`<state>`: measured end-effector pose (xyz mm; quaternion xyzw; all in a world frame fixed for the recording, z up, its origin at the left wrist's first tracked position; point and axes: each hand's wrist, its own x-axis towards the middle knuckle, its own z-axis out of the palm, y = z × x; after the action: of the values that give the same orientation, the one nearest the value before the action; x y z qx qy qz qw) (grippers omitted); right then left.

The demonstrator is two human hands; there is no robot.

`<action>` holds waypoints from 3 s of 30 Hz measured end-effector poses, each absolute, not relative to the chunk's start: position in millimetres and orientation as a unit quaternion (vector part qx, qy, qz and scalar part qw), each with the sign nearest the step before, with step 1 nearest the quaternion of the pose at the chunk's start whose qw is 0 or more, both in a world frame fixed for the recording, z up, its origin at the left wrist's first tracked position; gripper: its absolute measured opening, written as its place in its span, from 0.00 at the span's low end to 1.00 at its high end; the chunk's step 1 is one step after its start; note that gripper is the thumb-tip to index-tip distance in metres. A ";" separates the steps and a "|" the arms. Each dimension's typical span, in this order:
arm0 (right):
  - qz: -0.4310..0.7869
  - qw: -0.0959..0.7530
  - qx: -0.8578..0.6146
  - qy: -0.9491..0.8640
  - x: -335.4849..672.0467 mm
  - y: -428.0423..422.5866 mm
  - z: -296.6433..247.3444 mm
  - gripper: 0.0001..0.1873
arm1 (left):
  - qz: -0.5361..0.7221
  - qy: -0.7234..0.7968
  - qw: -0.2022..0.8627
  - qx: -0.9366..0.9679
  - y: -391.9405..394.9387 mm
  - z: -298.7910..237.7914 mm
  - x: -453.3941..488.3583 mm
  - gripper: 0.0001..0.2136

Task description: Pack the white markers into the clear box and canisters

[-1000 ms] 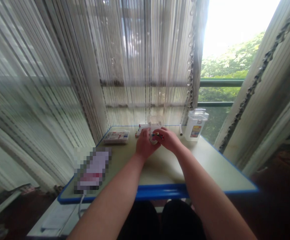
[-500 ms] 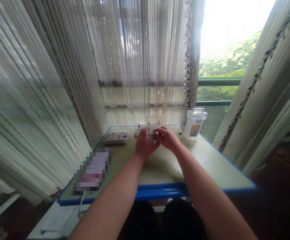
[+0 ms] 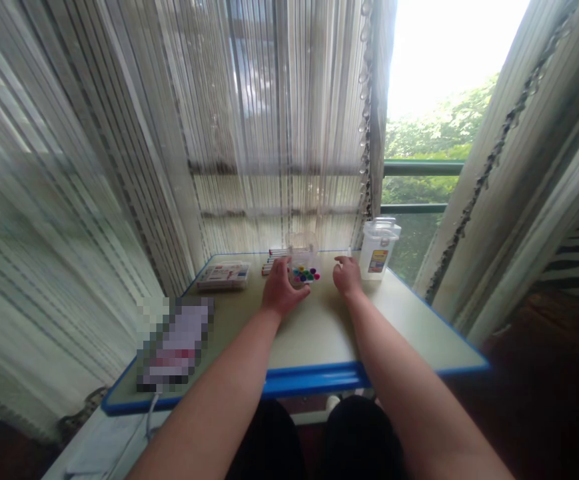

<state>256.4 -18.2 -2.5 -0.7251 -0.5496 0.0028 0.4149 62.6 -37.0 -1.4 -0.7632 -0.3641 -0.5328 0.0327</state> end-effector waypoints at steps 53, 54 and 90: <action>0.070 0.239 -0.807 -0.535 263.1 -29.9 2.5 0.15 | -0.508 -0.384 0.025 -0.771 -46.6 1.2 64.0 0.31; 0.074 0.252 -0.805 -0.532 263.2 -29.0 3.5 0.15 | -0.507 -0.386 0.021 -0.771 -47.1 1.1 63.7 0.31; 0.003 0.659 -0.439 -0.611 206.7 -54.1 28.9 0.12 | -0.524 -0.364 0.034 -0.769 -43.6 1.6 68.5 0.30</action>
<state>206.7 -54.1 28.9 -0.4389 -0.6113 0.0029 0.6586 68.5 -43.6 1.6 -0.7690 -0.3643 -0.5243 0.0336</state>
